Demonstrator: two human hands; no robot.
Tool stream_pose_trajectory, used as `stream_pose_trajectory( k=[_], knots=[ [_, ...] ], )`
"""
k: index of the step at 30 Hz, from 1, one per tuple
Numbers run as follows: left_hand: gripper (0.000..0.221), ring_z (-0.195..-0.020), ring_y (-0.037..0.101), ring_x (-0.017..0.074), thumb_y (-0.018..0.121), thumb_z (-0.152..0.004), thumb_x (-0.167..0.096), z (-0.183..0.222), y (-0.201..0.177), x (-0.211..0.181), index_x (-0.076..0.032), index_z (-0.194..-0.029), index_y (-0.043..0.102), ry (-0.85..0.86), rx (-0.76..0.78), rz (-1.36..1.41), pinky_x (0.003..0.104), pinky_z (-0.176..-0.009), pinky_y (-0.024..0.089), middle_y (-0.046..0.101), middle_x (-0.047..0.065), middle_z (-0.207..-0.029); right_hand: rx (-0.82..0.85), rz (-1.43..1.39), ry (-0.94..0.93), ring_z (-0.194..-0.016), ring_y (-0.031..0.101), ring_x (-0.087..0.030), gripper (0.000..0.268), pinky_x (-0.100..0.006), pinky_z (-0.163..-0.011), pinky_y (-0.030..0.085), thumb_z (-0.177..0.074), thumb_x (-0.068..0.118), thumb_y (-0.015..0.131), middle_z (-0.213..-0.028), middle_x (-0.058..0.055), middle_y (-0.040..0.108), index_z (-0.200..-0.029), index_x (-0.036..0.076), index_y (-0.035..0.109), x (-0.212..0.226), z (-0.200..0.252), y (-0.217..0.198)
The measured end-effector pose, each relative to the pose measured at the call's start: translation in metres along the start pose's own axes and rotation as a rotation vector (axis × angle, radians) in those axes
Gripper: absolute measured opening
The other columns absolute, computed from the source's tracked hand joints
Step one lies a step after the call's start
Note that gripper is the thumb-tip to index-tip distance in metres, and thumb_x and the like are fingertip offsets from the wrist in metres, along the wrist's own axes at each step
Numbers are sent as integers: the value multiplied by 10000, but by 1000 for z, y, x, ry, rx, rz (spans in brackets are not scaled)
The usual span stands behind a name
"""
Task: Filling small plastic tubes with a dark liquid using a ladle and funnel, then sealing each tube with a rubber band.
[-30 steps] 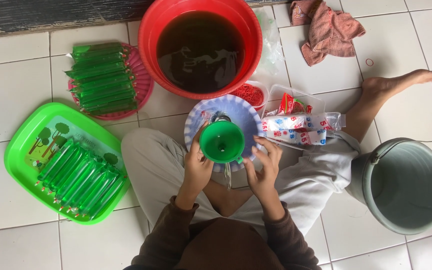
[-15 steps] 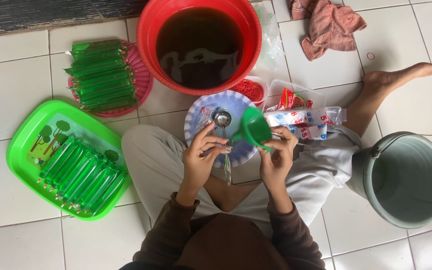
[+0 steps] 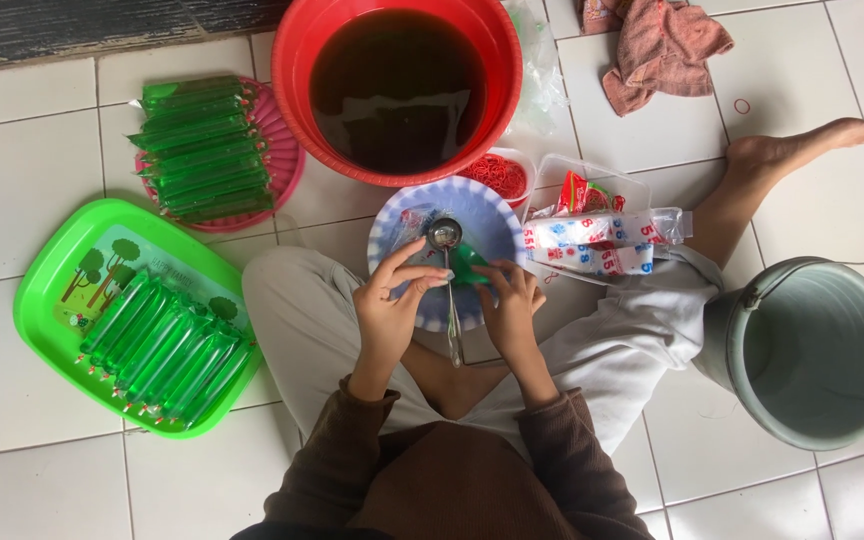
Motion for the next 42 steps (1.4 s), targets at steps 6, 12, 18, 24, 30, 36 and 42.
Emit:
stream_pose_trajectory(
  k=[6,12,18,24,30,36,42],
  knots=[
    [436,-774,751,221,810,-838,42,-19,-1,-2,-42,-1243,674,-10,-53,-64,416,-890,587,775,84,-890,-171,-306,-182,-971,579,-132,196,-347,-865,244,-966,240,764,-986,56,688,-1151,290,804,87,-9,-96],
    [417,-791,741,178,825,-827,24,-35,5,-22,-85,-1207,695,14,-24,-52,356,-972,547,766,34,-827,-103,-309,-303,-956,593,-136,216,-401,-907,242,-934,318,785,-961,82,718,-1149,338,798,120,-31,-116],
    [404,-784,763,166,875,-775,16,-66,15,-49,-11,-1141,704,109,187,121,277,-827,573,759,57,-764,87,-493,-565,-929,573,-219,136,-422,-865,314,-908,260,804,-1031,-21,714,-1040,231,816,138,-67,-132],
    [514,-685,624,34,931,-673,-87,-86,39,-52,-58,-1152,744,23,487,225,151,-657,437,772,-9,-723,429,-692,-699,-895,504,-260,147,-460,-863,398,-835,169,845,-998,-124,668,-970,116,821,178,-88,-156],
    [414,-744,627,101,864,-776,-78,-82,37,-86,-33,-1165,731,16,627,289,240,-714,456,777,41,-805,516,-776,-719,-971,508,-251,112,-438,-907,416,-858,131,839,-1011,-117,612,-861,45,767,207,-70,-180],
    [228,-1119,618,96,793,-888,-334,-63,4,-98,-241,-1096,777,216,438,-229,297,-980,296,707,-99,-1252,415,-824,-643,-973,516,-271,132,-419,-910,411,-810,56,850,-1010,-139,583,-851,25,728,204,-52,-196],
    [90,-1239,608,259,794,-881,-331,-71,13,-88,-256,-917,829,337,488,-146,407,-1026,445,673,20,-1389,339,-771,-690,-947,478,-238,101,-429,-938,422,-843,98,856,-969,-102,560,-887,61,773,217,-45,-206]
  ],
)
Point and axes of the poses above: each hand's wrist, its own z-axis away from the middle knuckle, its own y-axis out of the palm, x = y × z, the point moved 8 cm from there along -z, towards the middle knuckle
